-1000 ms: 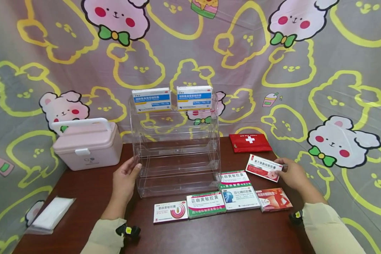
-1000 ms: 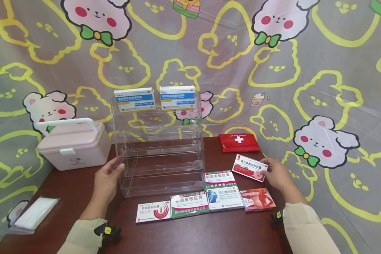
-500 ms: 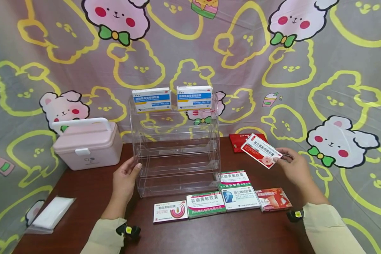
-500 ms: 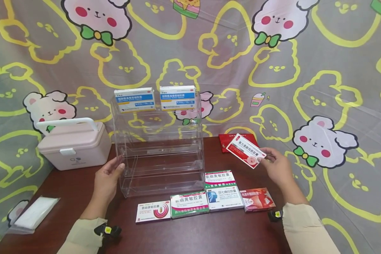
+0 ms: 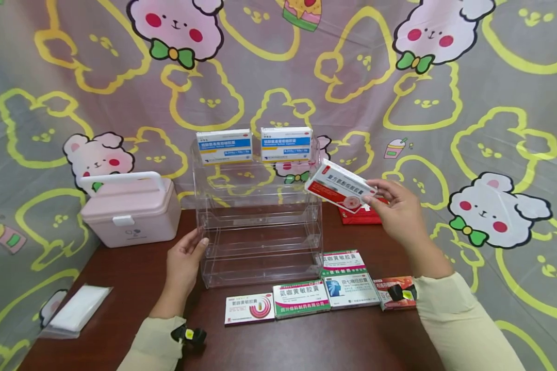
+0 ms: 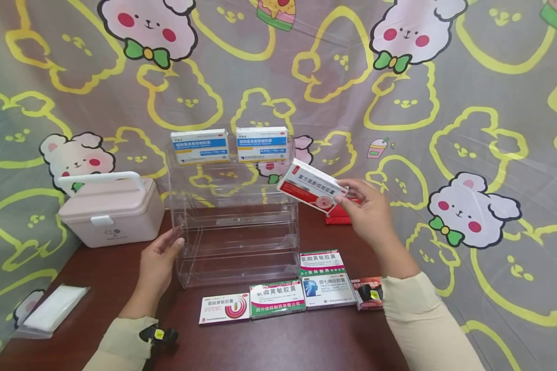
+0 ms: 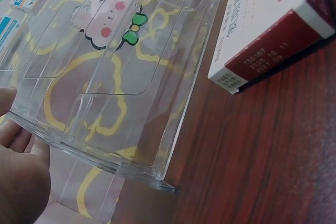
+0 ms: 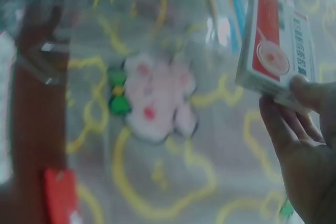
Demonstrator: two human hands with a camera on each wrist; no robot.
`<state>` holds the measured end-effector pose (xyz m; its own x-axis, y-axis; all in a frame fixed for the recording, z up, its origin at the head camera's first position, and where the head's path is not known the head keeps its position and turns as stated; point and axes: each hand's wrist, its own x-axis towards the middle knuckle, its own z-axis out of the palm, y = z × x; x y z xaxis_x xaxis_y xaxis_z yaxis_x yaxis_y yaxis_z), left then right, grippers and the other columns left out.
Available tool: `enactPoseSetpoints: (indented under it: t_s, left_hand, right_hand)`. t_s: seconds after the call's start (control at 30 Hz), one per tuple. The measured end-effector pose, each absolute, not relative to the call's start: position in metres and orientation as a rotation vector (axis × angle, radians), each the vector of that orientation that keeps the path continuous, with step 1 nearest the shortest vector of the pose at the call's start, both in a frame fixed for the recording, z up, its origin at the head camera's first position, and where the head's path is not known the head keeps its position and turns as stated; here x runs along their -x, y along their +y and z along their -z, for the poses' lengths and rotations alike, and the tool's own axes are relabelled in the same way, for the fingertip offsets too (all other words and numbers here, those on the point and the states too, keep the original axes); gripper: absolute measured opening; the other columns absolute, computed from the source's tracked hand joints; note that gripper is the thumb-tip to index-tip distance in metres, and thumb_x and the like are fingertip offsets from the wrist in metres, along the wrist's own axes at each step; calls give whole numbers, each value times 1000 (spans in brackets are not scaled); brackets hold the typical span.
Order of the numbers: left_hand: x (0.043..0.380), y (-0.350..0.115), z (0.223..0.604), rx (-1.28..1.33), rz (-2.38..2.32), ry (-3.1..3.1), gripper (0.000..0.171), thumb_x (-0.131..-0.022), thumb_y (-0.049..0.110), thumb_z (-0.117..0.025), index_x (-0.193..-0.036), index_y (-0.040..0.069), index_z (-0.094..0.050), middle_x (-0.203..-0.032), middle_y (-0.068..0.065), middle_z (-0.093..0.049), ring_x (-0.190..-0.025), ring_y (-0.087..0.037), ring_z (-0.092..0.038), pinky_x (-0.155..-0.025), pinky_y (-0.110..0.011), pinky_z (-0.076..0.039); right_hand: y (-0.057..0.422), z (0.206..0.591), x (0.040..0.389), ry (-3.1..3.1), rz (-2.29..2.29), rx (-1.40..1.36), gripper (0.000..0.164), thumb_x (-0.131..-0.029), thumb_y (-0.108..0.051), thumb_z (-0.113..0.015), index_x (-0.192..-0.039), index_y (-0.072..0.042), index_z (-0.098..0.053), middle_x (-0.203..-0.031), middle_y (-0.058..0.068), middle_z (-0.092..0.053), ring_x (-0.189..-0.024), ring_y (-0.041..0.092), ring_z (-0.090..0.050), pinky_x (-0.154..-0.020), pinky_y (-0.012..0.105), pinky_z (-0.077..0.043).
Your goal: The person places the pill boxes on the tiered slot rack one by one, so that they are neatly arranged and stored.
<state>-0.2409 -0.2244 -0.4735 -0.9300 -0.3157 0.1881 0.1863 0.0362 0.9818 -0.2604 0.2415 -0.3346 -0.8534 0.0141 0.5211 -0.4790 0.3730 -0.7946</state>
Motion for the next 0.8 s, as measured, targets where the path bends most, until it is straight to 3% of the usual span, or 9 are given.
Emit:
enactPoseSetpoints:
  t_s: [0.2,0.4,0.6,0.8]
  left_hand:
    - [243,-226,474,-107,1982,-1943,47,-97,7,-69,-141,-2,-57,-146,-16,-58,-139,-30,-52,-99,-8,-48]
    - [242,-226,476,-135,2004,-1921,48,-97,6,-69,-142,-4,-56,-146,-16,-58,-139,-27,-52,-99,-8,-48]
    - [241,-226,475,-156,1979,-1950,48,-97,8,-70,-142,-2,-56,-146,-15,-59,-138,-25,-53,-98,-8,-48]
    - [241,-227,474,-152,1974,-1957,47,-97,8,-69,-142,-1,-57,-146,-13,-59,-139,-25,-52,-99,-8,-48]
  right_hand:
    - [189,310,277,-2139,-1284,-609,35,-88,1,-77,-121,-9,-75,-119,9,-66,-101,18,-70,-86,21,-60]
    - [140,302,300,-2114,-1193,-697,31,-87,-2,-79,-117,-10,-76,-115,9,-68,-102,22,-71,-87,31,-62]
    - [100,302,317,-2130,-1123,-749,29,-87,-1,-79,-114,-7,-74,-109,12,-68,-102,24,-71,-87,30,-63]
    - [75,305,331,-2229,-926,-756,28,-92,-9,-75,-120,-17,-74,-116,5,-69,-100,19,-68,-86,32,-61]
